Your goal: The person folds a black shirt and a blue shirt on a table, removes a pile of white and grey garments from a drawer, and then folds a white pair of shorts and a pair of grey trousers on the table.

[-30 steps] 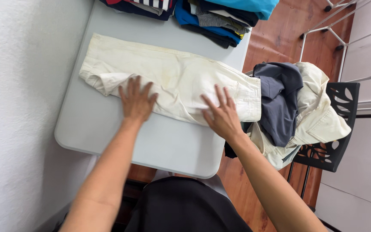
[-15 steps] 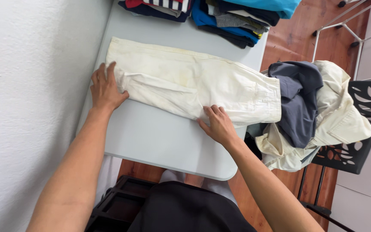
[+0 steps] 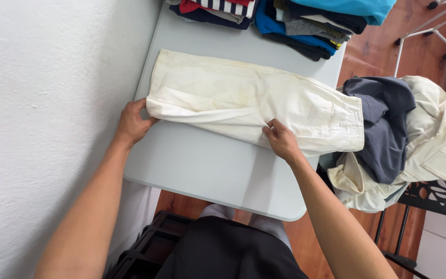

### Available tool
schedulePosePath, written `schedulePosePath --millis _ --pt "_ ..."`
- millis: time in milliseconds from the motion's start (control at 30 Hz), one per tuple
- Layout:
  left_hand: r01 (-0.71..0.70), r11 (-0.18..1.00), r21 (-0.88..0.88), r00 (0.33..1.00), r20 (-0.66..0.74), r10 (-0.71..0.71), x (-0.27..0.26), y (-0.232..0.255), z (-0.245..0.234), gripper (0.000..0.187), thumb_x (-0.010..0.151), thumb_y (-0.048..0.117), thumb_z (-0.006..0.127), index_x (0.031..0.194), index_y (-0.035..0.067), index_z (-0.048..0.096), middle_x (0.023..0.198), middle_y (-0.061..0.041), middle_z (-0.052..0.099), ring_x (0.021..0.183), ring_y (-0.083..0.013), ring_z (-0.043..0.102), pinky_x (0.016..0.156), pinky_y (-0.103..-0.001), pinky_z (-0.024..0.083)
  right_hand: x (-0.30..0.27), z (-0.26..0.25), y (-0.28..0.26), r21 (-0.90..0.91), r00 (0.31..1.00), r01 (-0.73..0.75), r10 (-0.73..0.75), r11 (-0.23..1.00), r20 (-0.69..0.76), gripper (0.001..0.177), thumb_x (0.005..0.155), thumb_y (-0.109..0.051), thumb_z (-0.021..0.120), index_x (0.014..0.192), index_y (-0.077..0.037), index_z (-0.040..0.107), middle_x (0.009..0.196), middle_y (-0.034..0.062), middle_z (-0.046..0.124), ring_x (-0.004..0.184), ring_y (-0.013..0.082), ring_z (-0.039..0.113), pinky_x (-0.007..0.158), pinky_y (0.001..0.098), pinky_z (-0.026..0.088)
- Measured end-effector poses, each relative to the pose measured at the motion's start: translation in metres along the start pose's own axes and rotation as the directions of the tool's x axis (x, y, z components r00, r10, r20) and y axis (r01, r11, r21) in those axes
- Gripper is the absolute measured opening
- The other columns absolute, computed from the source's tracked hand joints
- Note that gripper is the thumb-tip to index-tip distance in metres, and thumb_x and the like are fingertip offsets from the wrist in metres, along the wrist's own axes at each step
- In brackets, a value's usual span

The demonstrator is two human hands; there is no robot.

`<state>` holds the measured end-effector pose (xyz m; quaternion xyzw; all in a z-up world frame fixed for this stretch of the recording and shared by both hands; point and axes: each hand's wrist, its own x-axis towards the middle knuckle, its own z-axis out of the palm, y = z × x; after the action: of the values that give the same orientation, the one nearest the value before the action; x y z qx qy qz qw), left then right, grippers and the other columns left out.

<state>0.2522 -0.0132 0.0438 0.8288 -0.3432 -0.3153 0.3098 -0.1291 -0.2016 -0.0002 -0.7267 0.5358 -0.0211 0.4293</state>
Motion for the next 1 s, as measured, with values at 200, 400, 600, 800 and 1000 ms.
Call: schedulePosePath --millis 200,400,600,800,1000 --pt "-0.357 0.873 0.333 0.890 -0.161 0.425 -0.008 -0.035 0.012 0.028 0.086 0.007 0.072 0.114 0.010 0.072 0.118 -0.005 0.073 0.127 -0.0298 0.051 0.113 -0.050 0.027 -0.005 -0.006 -0.008 0.041 0.998 -0.038 0.036 0.998 0.042 0.028 0.101 -0.035 0.059 0.107 -0.008 0.063 0.076 0.0071 0.060 0.074 0.0205 0.053 0.068 0.0401 0.046" --pt "-0.161 0.927 0.339 0.956 -0.180 0.232 0.009 -0.094 0.024 0.019 0.098 0.010 0.060 0.114 0.009 0.071 0.118 -0.011 0.070 0.130 -0.0278 0.051 0.118 -0.049 0.026 -0.005 -0.009 -0.009 0.031 0.994 -0.063 0.060 0.998 0.089 0.030 0.100 -0.036 0.059 0.102 -0.006 0.063 0.077 0.0063 0.058 0.074 0.0192 0.051 0.068 0.0388 0.045" --pt "-0.242 0.859 0.451 0.970 0.130 0.205 0.003 -0.058 0.014 0.056 0.083 0.029 0.065 0.131 0.001 0.060 0.129 -0.021 0.062 0.132 -0.0353 0.043 0.115 -0.055 0.019 0.009 0.001 0.019 -0.048 0.998 0.047 -0.044 0.998 0.054 0.034 0.100 -0.034 0.059 0.095 -0.001 0.066 0.095 0.0135 0.061 0.088 0.0294 0.056 0.080 0.0445 0.046" --pt "-0.044 0.862 0.505 0.992 0.121 -0.020 0.008 -0.005 -0.009 0.053 0.079 0.038 0.073 0.128 0.018 0.067 0.128 -0.014 0.065 0.133 -0.0305 0.049 0.118 -0.049 0.031 0.012 0.009 0.035 -0.157 0.991 0.126 -0.119 0.980 0.052 0.043 0.100 -0.039 0.060 0.085 0.001 0.068 0.103 0.0179 0.064 0.097 0.0376 0.058 0.089 0.0486 0.047" --pt "0.142 0.705 0.695 0.985 -0.026 -0.173 0.013 -0.001 0.015 0.059 0.090 0.013 0.067 0.147 0.013 0.050 0.121 -0.017 0.071 0.118 -0.0345 0.063 0.107 -0.055 0.042 -0.013 0.002 0.010 -0.339 0.993 0.106 -0.119 0.935 -0.017 0.049 0.092 -0.044 0.071 0.076 0.002 0.067 0.096 0.0169 0.066 0.099 0.0358 0.058 0.092 0.0463 0.048"
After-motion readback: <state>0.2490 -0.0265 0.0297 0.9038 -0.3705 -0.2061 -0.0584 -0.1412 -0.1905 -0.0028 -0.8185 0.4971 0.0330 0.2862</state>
